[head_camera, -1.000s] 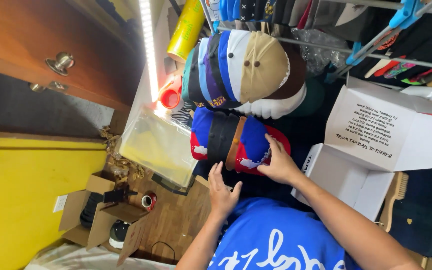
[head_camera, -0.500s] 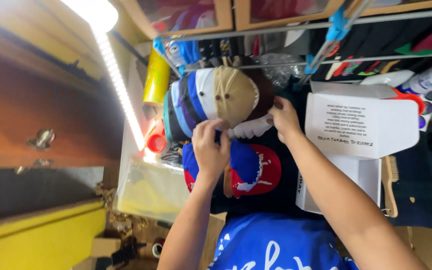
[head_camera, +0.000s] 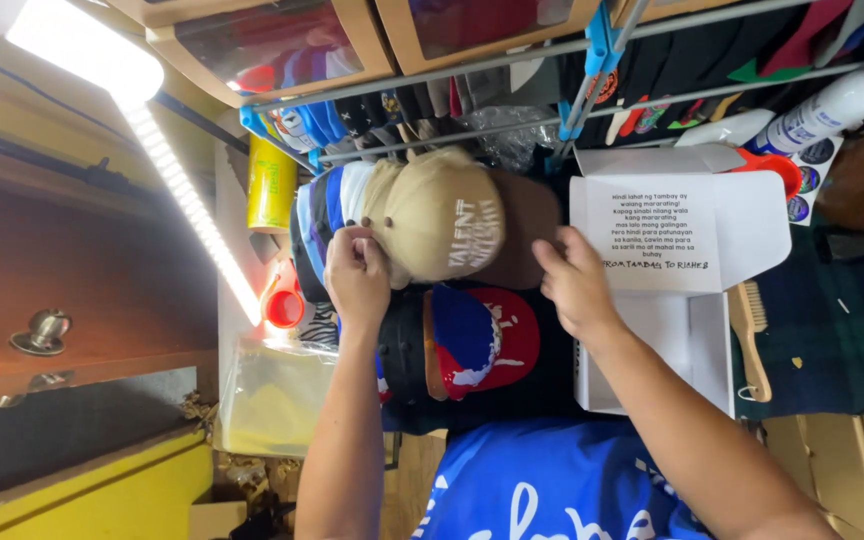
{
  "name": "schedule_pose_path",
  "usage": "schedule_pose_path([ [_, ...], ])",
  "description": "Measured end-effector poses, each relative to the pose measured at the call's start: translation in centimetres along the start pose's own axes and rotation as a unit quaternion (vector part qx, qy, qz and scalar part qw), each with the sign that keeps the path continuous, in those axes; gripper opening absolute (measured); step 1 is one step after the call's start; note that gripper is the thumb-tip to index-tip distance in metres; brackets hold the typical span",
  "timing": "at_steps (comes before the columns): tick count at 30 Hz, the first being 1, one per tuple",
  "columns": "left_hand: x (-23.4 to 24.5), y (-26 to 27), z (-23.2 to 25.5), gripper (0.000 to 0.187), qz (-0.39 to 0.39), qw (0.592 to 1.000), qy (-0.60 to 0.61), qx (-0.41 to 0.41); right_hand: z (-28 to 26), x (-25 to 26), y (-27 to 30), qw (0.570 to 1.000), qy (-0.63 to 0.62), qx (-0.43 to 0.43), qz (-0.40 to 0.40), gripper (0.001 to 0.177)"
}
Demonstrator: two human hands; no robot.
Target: The person organizes caps into a stack and then places a cap into a box and closes it.
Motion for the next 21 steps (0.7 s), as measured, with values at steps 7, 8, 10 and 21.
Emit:
schedule_pose_path([
  [7, 0.8, 2.5, 2.9, 0.013, 0.077, 0.978, -0.097, -0.169, 3.2, 17.1, 6.1, 0.970, -0.226, 0.089, -0.003, 0.017],
  [8, 1.3, 3.3, 4.3, 0.020, 0.092, 0.969, -0.074, -0.218, 3.6, 18.9, 7.3, 0.966, -0.250, 0.072, -0.005, 0.030],
  [10, 0.8, 7.0, 7.8, 0.011, 0.053, 0.961, -0.032, -0.271, 6.1, 20.7, 8.9, 0.962, -0.268, 0.040, 0.028, 0.030],
  [21, -15.7, 19.4, 3.4, 0.026, -0.480, 0.829, 0.284, 0.035, 7.6, 22.5, 13.4, 0.976, 0.086, -0.178, 0.086, 0.047],
])
Point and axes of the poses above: each hand's wrist, its own y-axis away from the middle knuckle, its own x-axis out of the back of the hand, z = x × y, the point moved 2 cm from there along -y, towards the middle knuckle, and after that the axes turned 4 degrees about x, right-handed, at the moved point
